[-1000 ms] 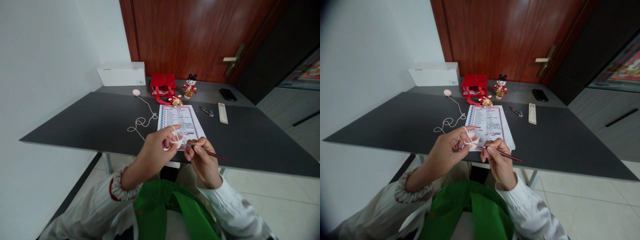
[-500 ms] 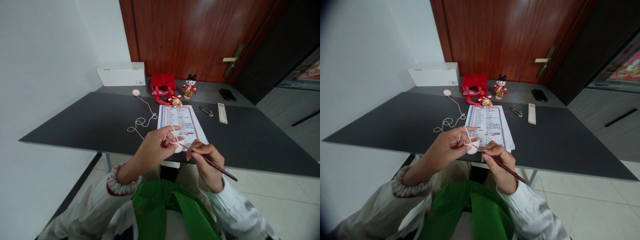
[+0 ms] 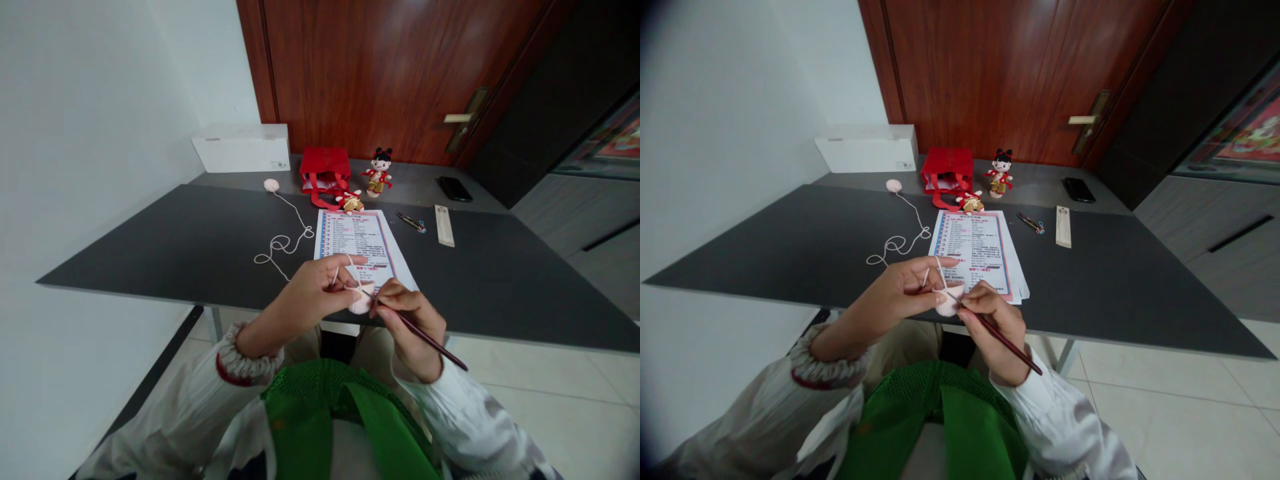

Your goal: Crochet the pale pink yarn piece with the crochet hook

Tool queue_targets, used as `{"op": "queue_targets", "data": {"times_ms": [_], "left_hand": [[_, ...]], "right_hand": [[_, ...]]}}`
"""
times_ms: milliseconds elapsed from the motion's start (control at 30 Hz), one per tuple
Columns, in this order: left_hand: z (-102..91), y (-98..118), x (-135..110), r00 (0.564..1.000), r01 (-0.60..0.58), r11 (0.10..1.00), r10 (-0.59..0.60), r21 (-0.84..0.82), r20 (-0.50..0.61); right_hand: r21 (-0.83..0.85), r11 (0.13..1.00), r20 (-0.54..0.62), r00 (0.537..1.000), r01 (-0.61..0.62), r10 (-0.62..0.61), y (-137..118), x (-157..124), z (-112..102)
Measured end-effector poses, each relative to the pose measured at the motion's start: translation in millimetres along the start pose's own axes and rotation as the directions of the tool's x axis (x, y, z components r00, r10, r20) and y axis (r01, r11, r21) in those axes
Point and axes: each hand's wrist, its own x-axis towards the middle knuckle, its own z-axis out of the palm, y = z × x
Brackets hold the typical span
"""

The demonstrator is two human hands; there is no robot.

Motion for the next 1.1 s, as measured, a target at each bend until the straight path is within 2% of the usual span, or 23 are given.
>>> {"op": "queue_targets", "data": {"times_ms": [67, 167, 367, 467, 533, 633, 833, 933, 1100], "left_hand": [[-1.1, -1.2, 0.7, 1.0, 0.013, 0.998, -0.012, -0.054, 0.016], [-3.7, -4.9, 1.7, 0.998, 0.035, 0.988, -0.028, -0.152, 0.049], [-5.4, -6.3, 1.3, 0.996, 0.072, 0.968, -0.056, -0.242, 0.069], [-5.8, -5.3, 0.4, 0.995, 0.068, 0.963, -0.048, -0.261, 0.083], [-6.6, -5.4, 0.1, 0.994, 0.071, 0.961, -0.046, -0.267, 0.099], [-8.9, -6.9, 0.6, 0.991, 0.086, 0.967, -0.058, -0.241, 0.119], [-13.9, -6.7, 4.0, 0.989, 0.057, 0.993, -0.042, -0.103, 0.143], [-13.8, -2.0, 4.2, 0.989, 0.062, 0.998, -0.063, 0.015, 0.132], [-11.1, 3.2, 1.7, 0.996, 0.018, 0.977, -0.036, 0.211, 0.083]], "right_hand": [[0.097, 0.994, -0.075, 0.996, -0.045, 0.052, 1.2, -3.1, 6.5], [0.286, 0.949, -0.108, 0.979, -0.134, 0.172, -0.3, -3.6, 13.5], [0.593, 0.713, -0.012, 0.881, -0.374, 0.472, -6.7, 2.2, 15.1], [0.659, 0.62, 0.042, 0.844, -0.426, 0.535, -6.8, 3.5, 12.8], [0.671, 0.597, 0.069, 0.838, -0.441, 0.541, -6.0, 4.3, 10.6], [0.637, 0.634, 0.104, 0.864, -0.439, 0.493, -4.0, 7.2, 5.4], [0.457, 0.792, 0.191, 0.914, -0.406, 0.358, 0.9, 17.8, -15.2], [0.333, 0.866, 0.259, 0.919, -0.374, 0.298, 0.7, 22.0, -26.2], [0.151, 0.932, 0.317, 0.909, -0.33, 0.271, -9.0, 27.4, -34.5]]}}
